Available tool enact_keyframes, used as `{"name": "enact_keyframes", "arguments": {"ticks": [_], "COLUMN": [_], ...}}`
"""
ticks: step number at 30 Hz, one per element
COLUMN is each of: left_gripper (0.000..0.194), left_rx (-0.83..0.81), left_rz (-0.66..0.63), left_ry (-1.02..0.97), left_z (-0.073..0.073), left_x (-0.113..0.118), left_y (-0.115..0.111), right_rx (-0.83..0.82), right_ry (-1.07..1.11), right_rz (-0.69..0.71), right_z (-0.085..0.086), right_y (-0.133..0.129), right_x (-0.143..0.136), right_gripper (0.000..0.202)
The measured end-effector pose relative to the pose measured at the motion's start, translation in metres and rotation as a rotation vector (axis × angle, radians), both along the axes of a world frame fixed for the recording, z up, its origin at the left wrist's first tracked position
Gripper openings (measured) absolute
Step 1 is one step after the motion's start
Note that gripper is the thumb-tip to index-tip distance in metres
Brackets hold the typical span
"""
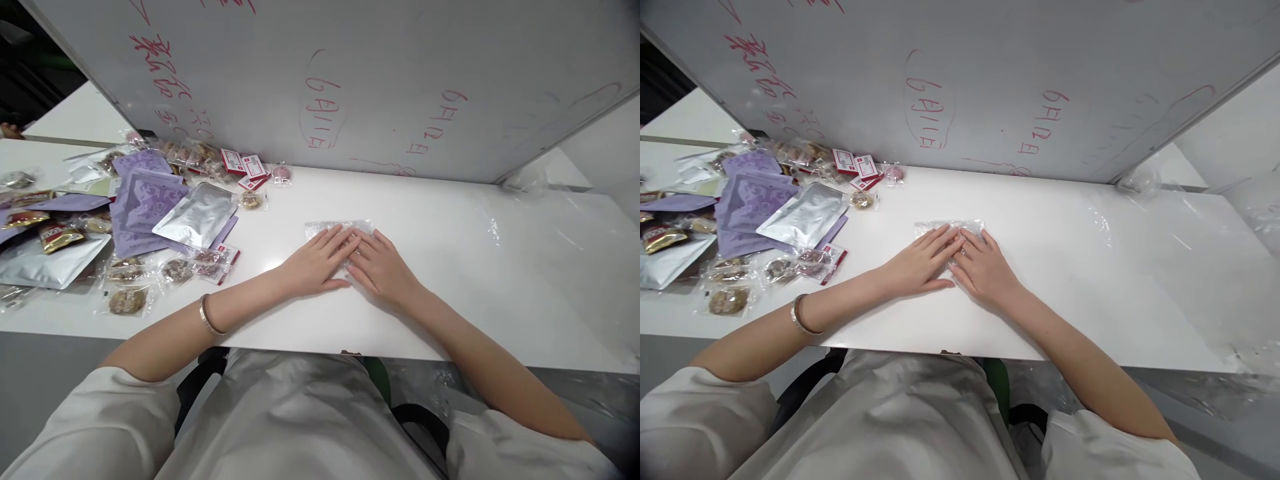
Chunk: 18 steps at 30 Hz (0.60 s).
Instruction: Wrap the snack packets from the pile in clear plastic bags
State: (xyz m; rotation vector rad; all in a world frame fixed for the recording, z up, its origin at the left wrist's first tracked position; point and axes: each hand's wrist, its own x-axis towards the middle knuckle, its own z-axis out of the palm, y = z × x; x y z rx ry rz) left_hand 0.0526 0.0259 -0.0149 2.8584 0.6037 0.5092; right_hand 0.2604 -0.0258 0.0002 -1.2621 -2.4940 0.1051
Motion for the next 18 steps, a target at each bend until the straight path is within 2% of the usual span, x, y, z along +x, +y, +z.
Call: {"name": "enact_keyframes", "arguments": {"ticks": [4,6,8,11,13,16,18], "left_gripper": [0.048,0.048,0.048,0.057,0.061,0.065,0.069], "left_rx": [-0.040,-0.050,-0.062,-0.097,-0.120,-0.130,-0.122], "left_rz": [0.038,0.005,-0.017,0.003,0.034,0.021,-0.015], "left_ry": [0.050,0.062,0.092,0.166,0.217,0.274,0.271], "left_z": [0.000,0.003,0.008,0.015,0.019,0.022,0.023], "left_x": [-0.004,-0.008,-0.011,-0.013,-0.013,-0.014,-0.016], "left_y": [0.010,0.013,0.012,0.008,0.006,0.009,0.013], "right_rx": [-0.008,0.015,0.031,0.066,0.047,-0.146,-0.253], "right_ry": [0.239,0.360,0.403,0.375,0.336,0.280,0.264], "right_rz": [-0.070,-0.135,-0.166,-0.150,-0.091,0.031,0.053], "right_z": [-0.004,-0.006,-0.007,-0.005,0.002,0.014,0.019], "right_y": [0.007,0.008,0.007,0.005,0.003,0.000,-0.002], "right_x": [0.010,0.012,0.011,0.011,0.015,0.027,0.033], "right_gripper": [0.018,0.008,0.008,0.010,0.002,0.028,0.045]}}
